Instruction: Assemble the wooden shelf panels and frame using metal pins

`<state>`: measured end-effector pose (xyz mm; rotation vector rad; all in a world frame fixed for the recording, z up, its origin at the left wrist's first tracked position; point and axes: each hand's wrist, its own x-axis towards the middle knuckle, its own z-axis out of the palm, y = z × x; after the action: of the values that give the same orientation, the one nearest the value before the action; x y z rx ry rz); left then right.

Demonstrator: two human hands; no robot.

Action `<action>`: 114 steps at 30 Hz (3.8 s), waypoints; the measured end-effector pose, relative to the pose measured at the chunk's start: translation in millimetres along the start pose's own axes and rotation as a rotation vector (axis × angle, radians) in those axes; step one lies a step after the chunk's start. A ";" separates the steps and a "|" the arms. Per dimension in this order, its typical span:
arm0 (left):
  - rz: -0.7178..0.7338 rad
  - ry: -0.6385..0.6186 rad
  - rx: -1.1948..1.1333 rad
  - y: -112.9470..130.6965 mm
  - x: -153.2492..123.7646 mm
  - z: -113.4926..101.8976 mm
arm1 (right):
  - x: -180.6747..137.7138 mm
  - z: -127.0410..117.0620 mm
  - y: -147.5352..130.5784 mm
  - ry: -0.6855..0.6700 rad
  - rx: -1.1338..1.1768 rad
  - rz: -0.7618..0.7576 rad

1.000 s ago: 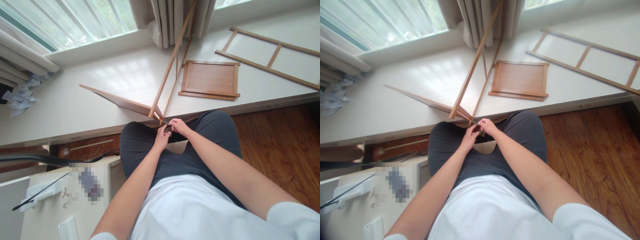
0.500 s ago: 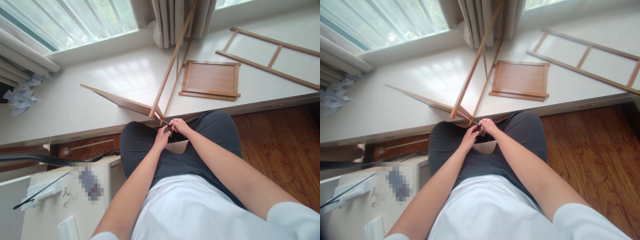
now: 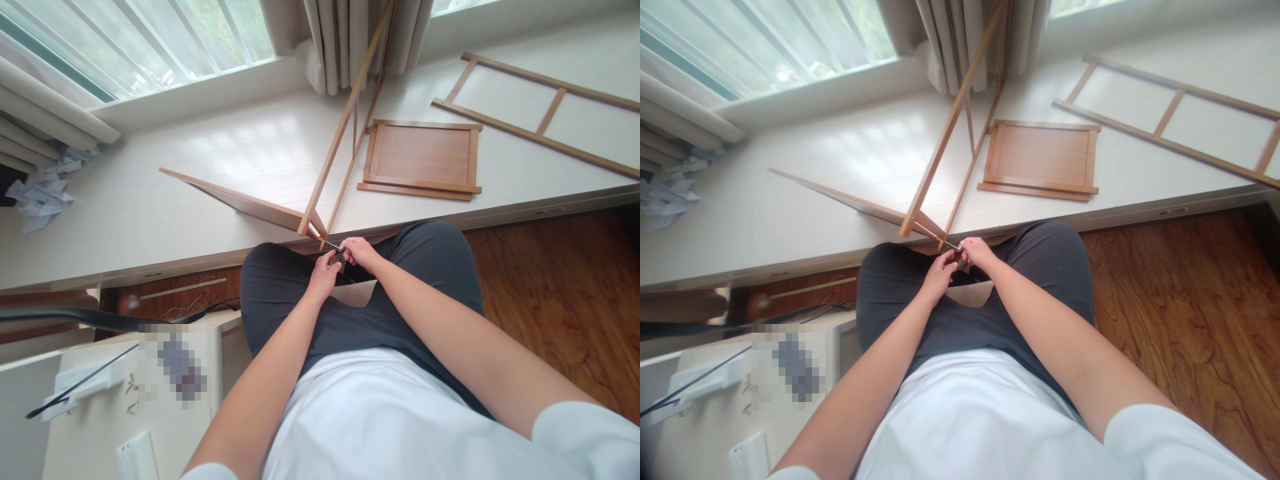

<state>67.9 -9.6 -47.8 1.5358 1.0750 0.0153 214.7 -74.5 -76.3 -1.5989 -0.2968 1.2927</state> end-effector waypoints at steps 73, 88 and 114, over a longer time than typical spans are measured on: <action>-0.304 0.116 -0.844 14.0 18.1 -23.2 | 18.8 7.3 9.7 0.016 -0.134 -0.050; -0.350 0.065 -0.908 16.0 20.0 -24.0 | 9.6 2.7 5.7 0.119 -0.270 -0.125; -0.364 0.057 -0.879 17.8 19.1 -21.7 | -2.3 -2.7 -0.2 0.120 -0.447 -0.082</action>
<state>77.5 21.3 -37.5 0.5480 1.1606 0.2485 216.1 -77.5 -75.0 -2.0065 -0.6022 1.1108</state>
